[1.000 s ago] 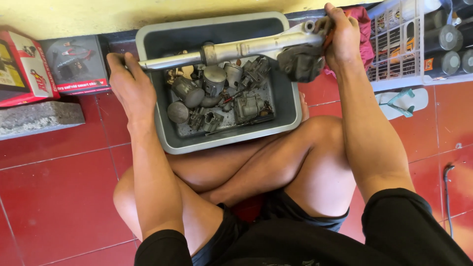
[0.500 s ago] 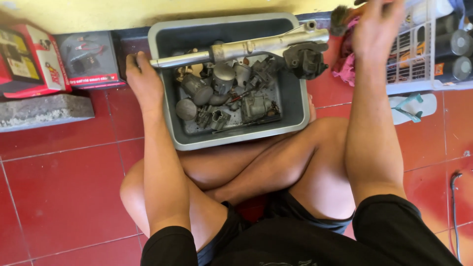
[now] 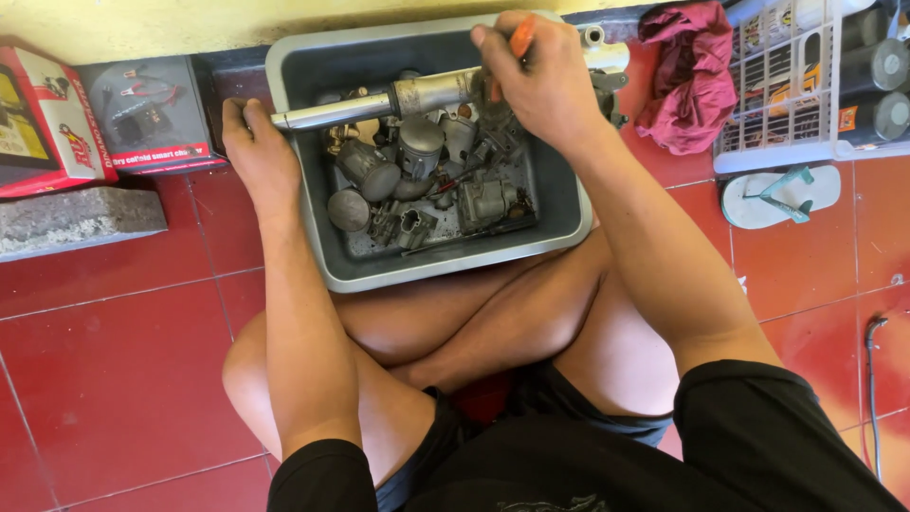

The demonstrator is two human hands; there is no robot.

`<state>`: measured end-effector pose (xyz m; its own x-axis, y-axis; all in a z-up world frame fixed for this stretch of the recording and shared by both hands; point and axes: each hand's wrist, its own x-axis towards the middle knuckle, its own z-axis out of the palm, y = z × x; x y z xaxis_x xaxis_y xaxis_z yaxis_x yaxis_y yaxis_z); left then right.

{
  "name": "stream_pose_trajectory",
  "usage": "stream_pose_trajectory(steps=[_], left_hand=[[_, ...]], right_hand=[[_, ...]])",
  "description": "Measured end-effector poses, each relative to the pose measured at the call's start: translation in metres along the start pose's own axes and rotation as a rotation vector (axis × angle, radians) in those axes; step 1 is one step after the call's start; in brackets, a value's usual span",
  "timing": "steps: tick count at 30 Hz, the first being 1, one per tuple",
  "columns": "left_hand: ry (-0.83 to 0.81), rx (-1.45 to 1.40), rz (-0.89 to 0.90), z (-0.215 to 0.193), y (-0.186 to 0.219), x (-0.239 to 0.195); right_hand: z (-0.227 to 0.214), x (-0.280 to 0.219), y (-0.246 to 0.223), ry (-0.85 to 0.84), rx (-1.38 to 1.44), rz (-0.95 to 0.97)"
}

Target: Cleaning motorcycle engine and carburetor components with a brush in a plastic tray.

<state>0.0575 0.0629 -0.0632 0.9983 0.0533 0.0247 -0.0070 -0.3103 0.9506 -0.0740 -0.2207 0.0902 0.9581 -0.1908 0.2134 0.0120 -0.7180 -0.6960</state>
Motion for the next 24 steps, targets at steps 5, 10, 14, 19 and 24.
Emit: stream_pose_trajectory(steps=[5,10,14,19,24], left_hand=[[-0.002,-0.024,-0.032,0.0,0.004,-0.001],[-0.008,-0.031,0.014,-0.001,0.005,-0.001],[-0.015,-0.002,-0.022,0.0,0.013,-0.003],[0.003,-0.002,-0.022,0.0,0.01,-0.002],[-0.029,-0.033,-0.026,-0.003,0.019,-0.005]], right_hand=[[-0.041,-0.009,0.049,0.03,-0.169,-0.022],[-0.064,-0.024,0.109,0.24,-0.693,-0.097],[-0.02,-0.025,0.044,0.097,-0.539,-0.303],[0.018,-0.038,-0.032,-0.394,-0.03,-0.184],[0.007,-0.041,-0.051,-1.122,0.056,0.075]])
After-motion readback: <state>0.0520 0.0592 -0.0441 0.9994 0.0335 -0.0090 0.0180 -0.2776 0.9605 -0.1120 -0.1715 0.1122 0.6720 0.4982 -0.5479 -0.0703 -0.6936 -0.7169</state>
